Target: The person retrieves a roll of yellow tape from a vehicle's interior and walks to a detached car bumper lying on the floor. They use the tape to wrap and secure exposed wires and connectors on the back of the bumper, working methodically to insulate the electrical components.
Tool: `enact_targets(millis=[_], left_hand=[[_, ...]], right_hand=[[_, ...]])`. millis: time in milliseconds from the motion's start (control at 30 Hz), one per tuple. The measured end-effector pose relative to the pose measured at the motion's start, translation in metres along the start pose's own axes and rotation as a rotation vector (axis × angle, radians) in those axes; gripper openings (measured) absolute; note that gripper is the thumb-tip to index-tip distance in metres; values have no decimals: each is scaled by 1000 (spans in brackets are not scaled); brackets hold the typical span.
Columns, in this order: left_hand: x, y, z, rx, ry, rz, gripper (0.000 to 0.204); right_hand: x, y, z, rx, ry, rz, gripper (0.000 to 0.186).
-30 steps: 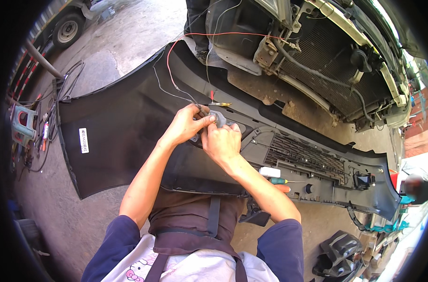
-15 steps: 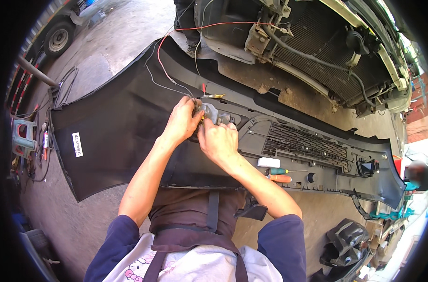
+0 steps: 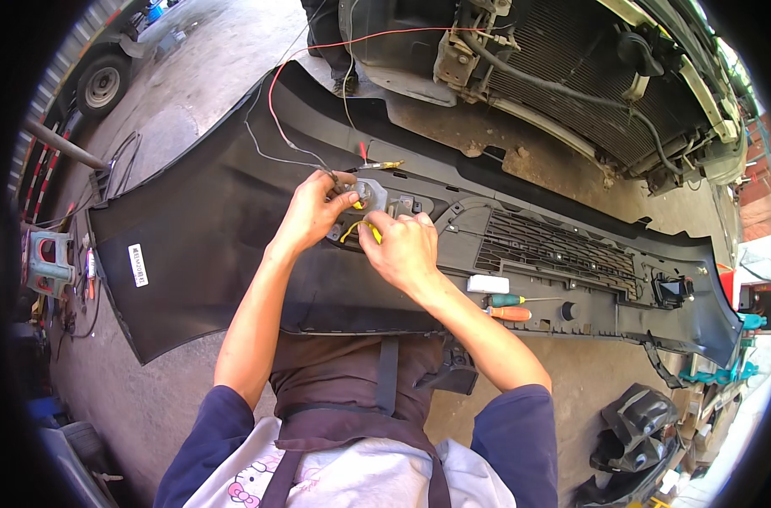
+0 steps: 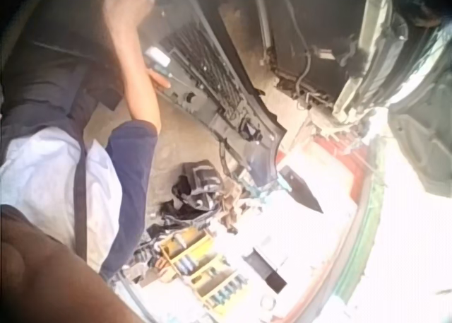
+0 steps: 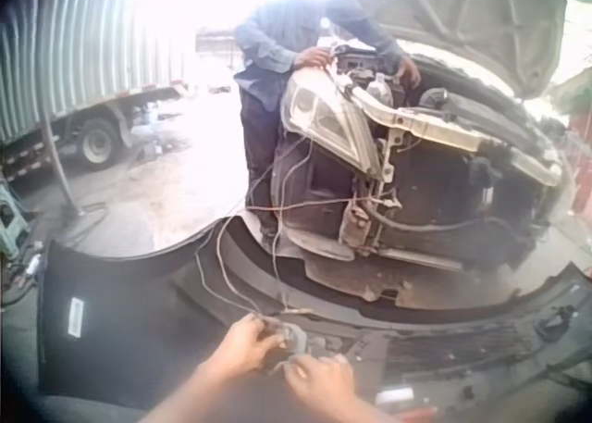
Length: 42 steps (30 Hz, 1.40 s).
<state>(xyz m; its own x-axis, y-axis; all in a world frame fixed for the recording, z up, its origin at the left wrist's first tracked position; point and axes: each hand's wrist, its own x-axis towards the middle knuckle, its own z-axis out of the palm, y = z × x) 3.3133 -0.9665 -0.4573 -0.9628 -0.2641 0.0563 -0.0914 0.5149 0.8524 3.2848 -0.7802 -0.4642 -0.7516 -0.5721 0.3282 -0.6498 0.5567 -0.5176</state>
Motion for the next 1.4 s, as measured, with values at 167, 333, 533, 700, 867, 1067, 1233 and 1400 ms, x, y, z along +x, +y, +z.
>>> enact_targets(millis=[167, 333, 533, 700, 867, 1067, 1233, 1400], left_hand=[[-2, 2, -12, 101, -77, 32, 38], [-9, 6, -29, 14, -183, 112, 45], [-3, 4, -32, 174, -239, 65, 33], [-7, 7, -31, 92, -84, 57, 16], [0, -24, -12, 303, 143, 329, 13], [12, -32, -7, 319, 241, 275, 19], [20, -33, 3, 328, 322, 405, 16], [34, -41, 6, 281, 242, 499, 12]], right_hand=[[9, -10, 4, -188, 59, -60, 22], [15, -10, 13, -164, 42, -51, 23], [17, -12, 14, -131, 22, -48, 20], [15, -19, 10, -166, -26, -41, 19], [13, -36, 7, -252, -135, -45, 31], [1, -37, -4, -265, -26, -308, 29], [-2, -33, -3, -245, 6, -278, 25], [-7, -24, 14, -185, 65, -280, 25]])
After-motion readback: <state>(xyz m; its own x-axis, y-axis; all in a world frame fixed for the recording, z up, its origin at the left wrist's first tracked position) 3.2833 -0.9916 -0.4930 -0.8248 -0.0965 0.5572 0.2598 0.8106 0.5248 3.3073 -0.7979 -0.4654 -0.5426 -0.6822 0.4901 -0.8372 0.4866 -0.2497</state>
